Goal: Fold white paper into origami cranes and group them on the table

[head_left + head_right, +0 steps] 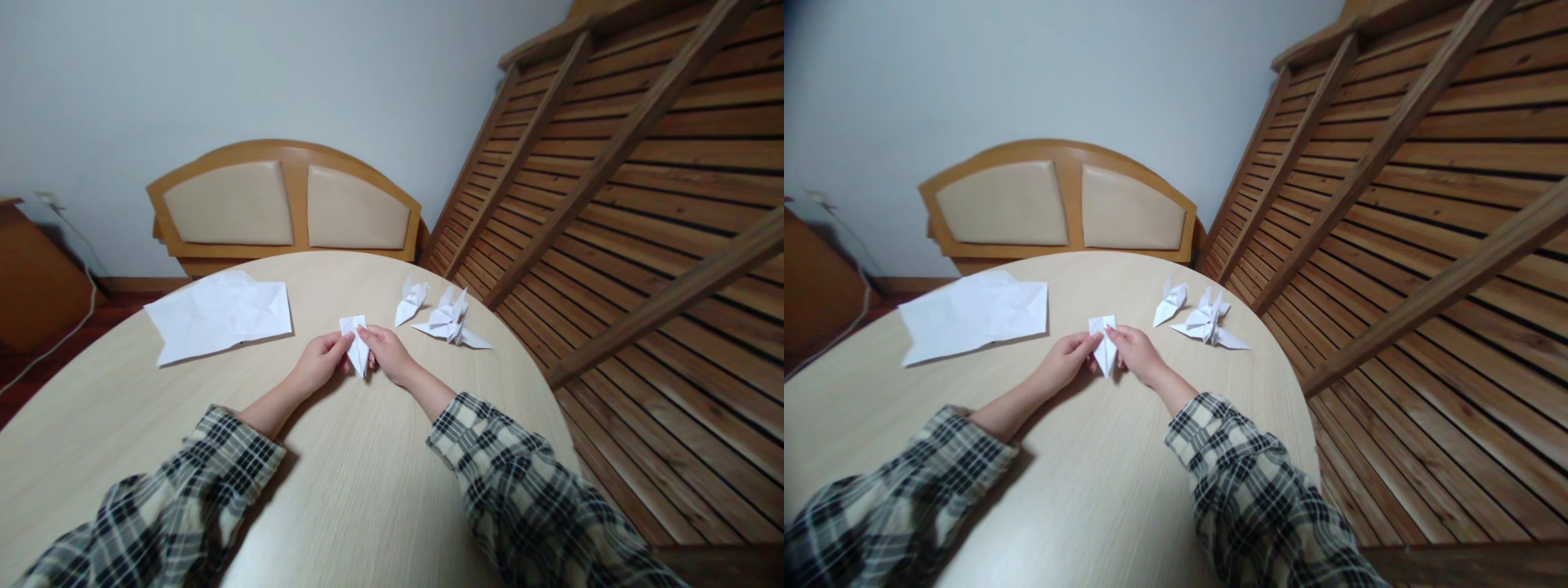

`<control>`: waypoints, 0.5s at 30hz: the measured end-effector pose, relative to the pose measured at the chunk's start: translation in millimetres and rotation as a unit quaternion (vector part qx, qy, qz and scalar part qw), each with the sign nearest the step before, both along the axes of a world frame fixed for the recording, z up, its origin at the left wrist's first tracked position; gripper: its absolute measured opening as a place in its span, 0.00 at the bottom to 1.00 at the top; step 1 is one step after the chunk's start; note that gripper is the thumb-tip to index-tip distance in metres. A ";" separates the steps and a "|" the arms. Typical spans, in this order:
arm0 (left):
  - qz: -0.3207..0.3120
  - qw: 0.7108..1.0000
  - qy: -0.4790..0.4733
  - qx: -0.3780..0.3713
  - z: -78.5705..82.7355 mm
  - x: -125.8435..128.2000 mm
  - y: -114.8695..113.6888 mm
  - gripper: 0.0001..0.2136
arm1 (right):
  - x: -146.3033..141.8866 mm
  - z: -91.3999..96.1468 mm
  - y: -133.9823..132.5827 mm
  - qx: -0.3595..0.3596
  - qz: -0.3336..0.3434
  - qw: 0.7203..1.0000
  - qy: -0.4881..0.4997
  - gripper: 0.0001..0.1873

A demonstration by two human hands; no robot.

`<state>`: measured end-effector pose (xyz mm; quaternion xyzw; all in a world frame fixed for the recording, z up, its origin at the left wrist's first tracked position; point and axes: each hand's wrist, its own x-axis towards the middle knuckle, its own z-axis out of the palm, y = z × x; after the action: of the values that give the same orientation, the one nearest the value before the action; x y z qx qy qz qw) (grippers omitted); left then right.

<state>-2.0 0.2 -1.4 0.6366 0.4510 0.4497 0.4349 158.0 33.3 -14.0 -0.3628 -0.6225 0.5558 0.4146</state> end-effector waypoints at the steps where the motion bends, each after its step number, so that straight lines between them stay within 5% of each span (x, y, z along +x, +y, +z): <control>1: 0.004 1.000 -0.003 0.002 -0.4 0.1 -0.1 0.23 | -0.1 0.8 -0.6 0.000 0.002 1.000 -0.004 0.25; 15: 0.003 0.999 -0.039 -0.008 8.1 5.1 -2.7 0.20 | -2.3 -0.3 -1.2 0.002 0.005 1.000 -0.030 0.23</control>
<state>3.1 -2.5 6.7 0.6139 0.4394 0.4714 0.4559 155.7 32.1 -14.3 -0.3750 -0.6378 0.5456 0.3936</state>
